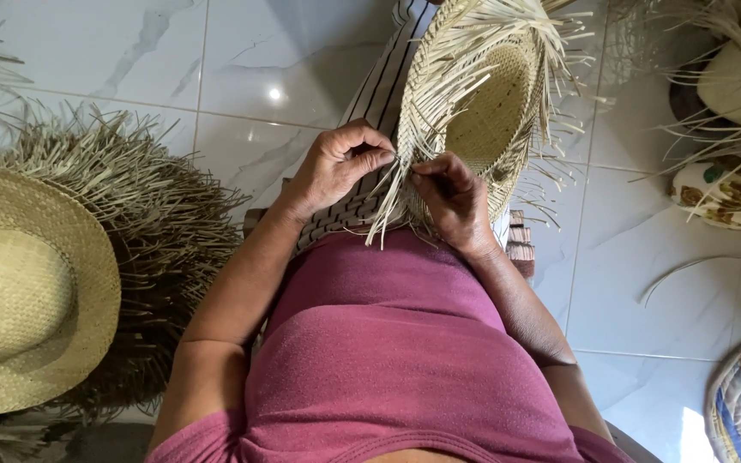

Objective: Weaving a straw hat by hand using dried plant fibers

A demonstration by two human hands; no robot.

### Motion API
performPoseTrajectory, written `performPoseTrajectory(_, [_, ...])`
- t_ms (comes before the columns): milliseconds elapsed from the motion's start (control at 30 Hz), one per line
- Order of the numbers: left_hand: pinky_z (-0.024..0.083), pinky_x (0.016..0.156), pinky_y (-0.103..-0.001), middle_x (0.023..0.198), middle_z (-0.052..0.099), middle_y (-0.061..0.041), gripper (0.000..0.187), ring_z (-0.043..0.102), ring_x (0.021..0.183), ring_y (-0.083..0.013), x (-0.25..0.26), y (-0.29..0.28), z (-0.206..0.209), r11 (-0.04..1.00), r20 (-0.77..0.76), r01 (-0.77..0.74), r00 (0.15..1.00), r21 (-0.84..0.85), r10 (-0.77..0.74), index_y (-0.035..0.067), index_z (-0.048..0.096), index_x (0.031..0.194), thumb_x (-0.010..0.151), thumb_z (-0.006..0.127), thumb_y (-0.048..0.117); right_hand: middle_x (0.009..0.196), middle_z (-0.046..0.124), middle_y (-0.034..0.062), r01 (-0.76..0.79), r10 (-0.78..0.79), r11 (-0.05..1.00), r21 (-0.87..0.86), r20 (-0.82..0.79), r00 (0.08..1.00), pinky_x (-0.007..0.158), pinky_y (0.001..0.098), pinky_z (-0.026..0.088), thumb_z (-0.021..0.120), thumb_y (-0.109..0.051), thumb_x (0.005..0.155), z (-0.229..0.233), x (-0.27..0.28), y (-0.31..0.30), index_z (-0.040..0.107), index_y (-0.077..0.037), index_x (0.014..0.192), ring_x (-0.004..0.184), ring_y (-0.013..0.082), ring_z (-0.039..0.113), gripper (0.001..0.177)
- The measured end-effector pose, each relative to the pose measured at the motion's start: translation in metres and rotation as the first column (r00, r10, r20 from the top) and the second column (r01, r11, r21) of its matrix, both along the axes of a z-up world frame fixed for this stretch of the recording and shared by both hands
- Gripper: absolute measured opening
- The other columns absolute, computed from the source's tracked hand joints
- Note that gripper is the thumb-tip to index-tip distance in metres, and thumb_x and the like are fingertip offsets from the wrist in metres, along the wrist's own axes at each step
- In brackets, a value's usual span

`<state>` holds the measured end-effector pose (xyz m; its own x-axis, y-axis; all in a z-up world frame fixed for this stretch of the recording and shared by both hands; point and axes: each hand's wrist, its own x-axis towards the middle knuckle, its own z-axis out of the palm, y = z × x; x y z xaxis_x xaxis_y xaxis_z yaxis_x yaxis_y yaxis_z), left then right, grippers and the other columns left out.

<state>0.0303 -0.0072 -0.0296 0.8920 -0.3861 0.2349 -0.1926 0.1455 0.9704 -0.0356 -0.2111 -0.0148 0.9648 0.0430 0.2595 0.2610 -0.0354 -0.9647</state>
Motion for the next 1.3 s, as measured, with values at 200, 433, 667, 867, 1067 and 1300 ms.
performPoseTrajectory(200, [0.049, 0.07, -0.025, 0.082, 0.065, -0.009, 0.011, 0.055, 0.077, -0.0094, 0.0, 0.0, -0.005, 1.0, 0.022, -0.017, 1.0, 0.013, 0.016, 0.002, 0.076, 0.102, 0.093, 0.081, 0.006, 0.082, 0.064, 0.0082, -0.022, 0.021, 1.0, -0.019, -0.018, 1.0, 0.071, 0.0253, 0.048, 0.072, 0.008, 0.095, 0.001, 0.0, -0.005, 0.072, 0.003, 0.104, 0.078, 0.0079, 0.058, 0.01])
performPoseTrajectory(433, [0.054, 0.064, -0.022, 0.075, 0.069, -0.006, 0.019, 0.063, 0.067, -0.009, 0.007, -0.003, -0.006, 1.0, -0.101, -0.022, 0.995, -0.023, 0.019, 0.004, 0.073, 0.098, 0.086, 0.088, 0.008, 0.079, 0.065, 0.0061, -0.009, 0.007, 0.999, -0.05, -0.031, 0.999, 0.074, 0.0271, 0.049, 0.073, 0.008, 0.093, 0.009, 0.004, 0.001, 0.073, 0.001, 0.102, 0.078, 0.0085, 0.057, 0.011])
performPoseTrajectory(667, [0.051, 0.056, -0.028, 0.075, 0.072, -0.01, 0.044, 0.065, 0.062, -0.0146, 0.0, -0.011, -0.001, 0.969, -0.04, -0.133, 0.989, 0.206, 0.144, 0.009, 0.058, 0.105, 0.078, 0.093, 0.016, 0.083, 0.068, 0.0162, 0.037, -0.011, 0.968, -0.248, 0.105, 0.994, 0.071, 0.0351, 0.052, 0.074, 0.008, 0.092, -0.001, 0.002, -0.003, 0.076, 0.0, 0.103, 0.077, 0.0255, 0.068, 0.013])
performPoseTrajectory(867, [0.057, 0.064, -0.027, 0.083, 0.075, -0.01, 0.031, 0.07, 0.071, -0.0155, -0.008, 0.0, 0.003, 0.942, 0.022, -0.275, 0.961, 0.192, 0.276, 0.011, 0.062, 0.107, 0.082, 0.077, 0.002, 0.09, 0.067, 0.0148, 0.028, -0.013, 0.948, -0.318, 0.048, 0.999, 0.073, 0.0356, 0.053, 0.069, 0.002, 0.097, 0.004, -0.002, -0.002, 0.077, -0.007, 0.116, 0.083, 0.0245, 0.066, 0.023])
performPoseTrajectory(1067, [0.06, 0.076, -0.04, 0.096, 0.074, -0.018, 0.033, 0.073, 0.09, -0.0288, -0.035, 0.005, -0.029, 0.919, -0.271, -0.345, 0.881, 0.192, 0.388, 0.005, 0.067, 0.112, 0.093, 0.074, 0.032, 0.092, 0.069, 0.0131, 0.035, -0.047, 0.867, -0.497, -0.013, 0.999, 0.074, 0.0453, 0.056, 0.065, 0.0, 0.099, 0.013, -0.011, -0.005, 0.078, -0.018, 0.122, 0.082, 0.034, 0.071, 0.032])
performPoseTrajectory(1300, [0.053, 0.069, -0.026, 0.075, 0.077, -0.008, 0.019, 0.065, 0.078, -0.0083, -0.039, -0.033, -0.009, 0.971, -0.353, -0.232, 0.905, 0.063, 0.239, 0.01, 0.082, 0.091, 0.096, 0.078, 0.028, 0.096, 0.069, 0.0092, 0.075, -0.054, 0.806, -0.587, 0.054, 0.997, 0.075, 0.0508, 0.057, 0.067, 0.001, 0.093, 0.005, -0.01, -0.007, 0.078, -0.023, 0.123, 0.091, 0.0387, 0.072, 0.04])
